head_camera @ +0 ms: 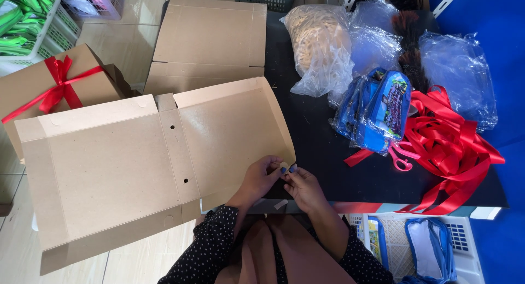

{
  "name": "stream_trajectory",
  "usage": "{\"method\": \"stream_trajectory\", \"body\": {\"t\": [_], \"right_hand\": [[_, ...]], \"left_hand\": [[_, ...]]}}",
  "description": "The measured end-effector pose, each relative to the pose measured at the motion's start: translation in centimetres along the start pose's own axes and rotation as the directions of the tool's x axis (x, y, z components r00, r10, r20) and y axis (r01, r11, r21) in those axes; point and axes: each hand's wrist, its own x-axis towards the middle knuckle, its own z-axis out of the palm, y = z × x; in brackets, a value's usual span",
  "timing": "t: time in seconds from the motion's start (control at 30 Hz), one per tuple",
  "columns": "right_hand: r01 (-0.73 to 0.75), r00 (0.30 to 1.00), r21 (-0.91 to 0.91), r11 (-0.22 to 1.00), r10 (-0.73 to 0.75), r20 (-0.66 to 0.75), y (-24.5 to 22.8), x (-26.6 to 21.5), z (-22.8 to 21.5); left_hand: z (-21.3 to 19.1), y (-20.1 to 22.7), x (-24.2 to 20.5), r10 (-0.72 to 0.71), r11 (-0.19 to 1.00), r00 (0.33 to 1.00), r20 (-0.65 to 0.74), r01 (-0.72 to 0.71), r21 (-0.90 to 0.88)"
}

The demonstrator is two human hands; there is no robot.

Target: The person removes a blue pencil case from a plastic wrapper and places it on the table. Then, they fold a flat cardboard sheet into a box shape by bending the side flaps and tucking the tabs into slots to form the box structure.

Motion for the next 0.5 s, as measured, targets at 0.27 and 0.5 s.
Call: {"method": "stream_trajectory", "body": {"t": [0.27,0.5], "right_hand": [[-0.011,0.999,0.038,0.999,0.012,-0.03,0.4,0.6,-0.4],[0.383,0.923,-0.321,0.866,-0.374,0.089,-1.4,-2.2,0.9]], "left_hand": [[0.0,2.7,-2.4,0.238,0.936,0.971,0.017,-0.234,0.261],[1.6,-1.3,-0.5,0.595,0.501,0.804,0.015,-0.385,0.775]]}}
